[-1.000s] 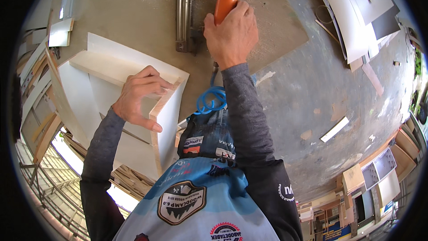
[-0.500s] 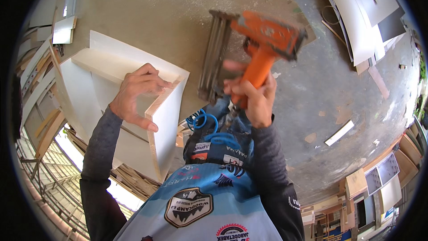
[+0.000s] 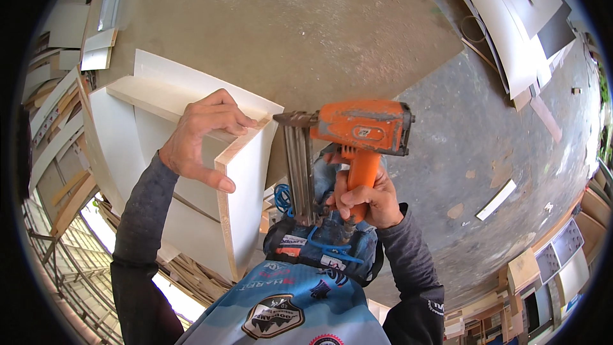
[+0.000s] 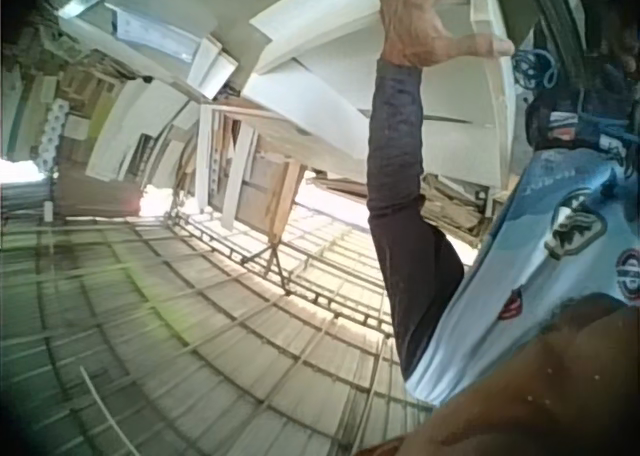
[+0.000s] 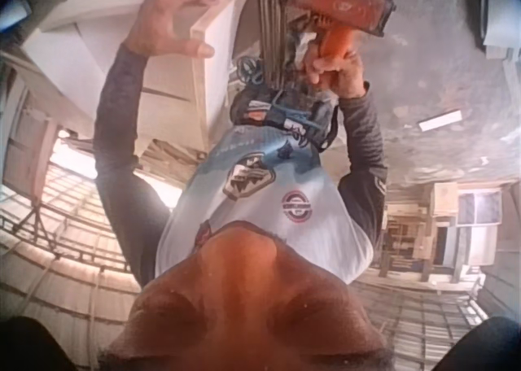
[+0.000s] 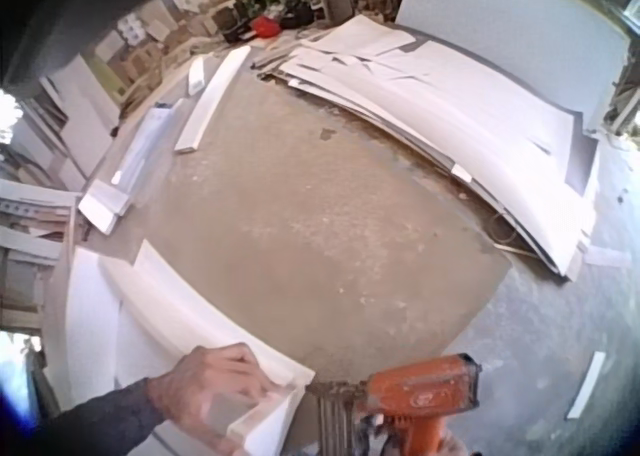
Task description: The person assembles a wooden box by using a nail gun to secure the frame, attaching a wooden back panel, and using a tape measure and pencil to mark measurements on additional wooden components.
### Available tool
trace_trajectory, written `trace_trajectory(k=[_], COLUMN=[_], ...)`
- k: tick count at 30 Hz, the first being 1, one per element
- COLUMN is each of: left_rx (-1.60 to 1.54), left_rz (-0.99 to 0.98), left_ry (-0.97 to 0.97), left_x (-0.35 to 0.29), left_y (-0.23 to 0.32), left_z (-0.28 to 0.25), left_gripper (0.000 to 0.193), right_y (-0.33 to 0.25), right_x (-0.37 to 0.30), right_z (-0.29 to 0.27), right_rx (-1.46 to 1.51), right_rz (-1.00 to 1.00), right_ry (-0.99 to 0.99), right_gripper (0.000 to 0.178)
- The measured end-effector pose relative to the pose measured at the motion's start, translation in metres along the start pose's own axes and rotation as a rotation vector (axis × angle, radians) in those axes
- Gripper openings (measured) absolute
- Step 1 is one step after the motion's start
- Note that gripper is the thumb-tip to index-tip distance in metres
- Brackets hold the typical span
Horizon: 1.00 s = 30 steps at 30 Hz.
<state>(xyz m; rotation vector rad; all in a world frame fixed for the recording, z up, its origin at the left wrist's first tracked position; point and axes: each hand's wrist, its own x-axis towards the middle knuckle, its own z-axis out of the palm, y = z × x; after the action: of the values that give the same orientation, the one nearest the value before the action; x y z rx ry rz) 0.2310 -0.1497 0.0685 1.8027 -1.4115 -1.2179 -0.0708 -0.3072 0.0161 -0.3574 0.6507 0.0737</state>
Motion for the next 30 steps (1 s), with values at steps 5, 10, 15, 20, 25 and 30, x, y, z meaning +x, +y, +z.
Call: trace_trajectory(k=[5, 10, 15, 20, 25, 30], left_rx=[-0.001, -0.023, 0.021, -0.002, -0.005, -0.033], left_rz=[-0.055, -0.074, -0.033, -0.043, -0.048, -0.056], left_ry=[-0.016, -0.012, -0.024, -0.007, -0.008, 0.000], left_x=[0.001, 0.003, 0.003, 0.002, 0.002, 0.003], left_y=[0.004, 0.006, 0.003, 0.002, 0.002, 0.003], left_z=[-0.002, -0.002, -0.002, 0.000, 0.000, 0.000], left_gripper=[0.065, 0.068, 0.068, 0.067, 0.068, 0.070], right_y=[0.011, 0.001, 0.002, 0.002, 0.002, 0.002], right_x=[-0.005, -0.002, -0.003, -0.002, -0.002, -0.003], right_z=[0.002, 0.003, -0.005, -0.003, -0.002, -0.001], right_rx=[0.091, 0.078, 0.118, 0.126, 0.122, 0.145], right_rz=[0.069, 0.110, 0.157, 0.179, 0.179, 0.179], right_ry=[-0.015, -0.053, -0.117, -0.119, -0.107, -0.098], right_gripper=[0.063, 0.060, 0.059, 0.058, 0.057, 0.057])
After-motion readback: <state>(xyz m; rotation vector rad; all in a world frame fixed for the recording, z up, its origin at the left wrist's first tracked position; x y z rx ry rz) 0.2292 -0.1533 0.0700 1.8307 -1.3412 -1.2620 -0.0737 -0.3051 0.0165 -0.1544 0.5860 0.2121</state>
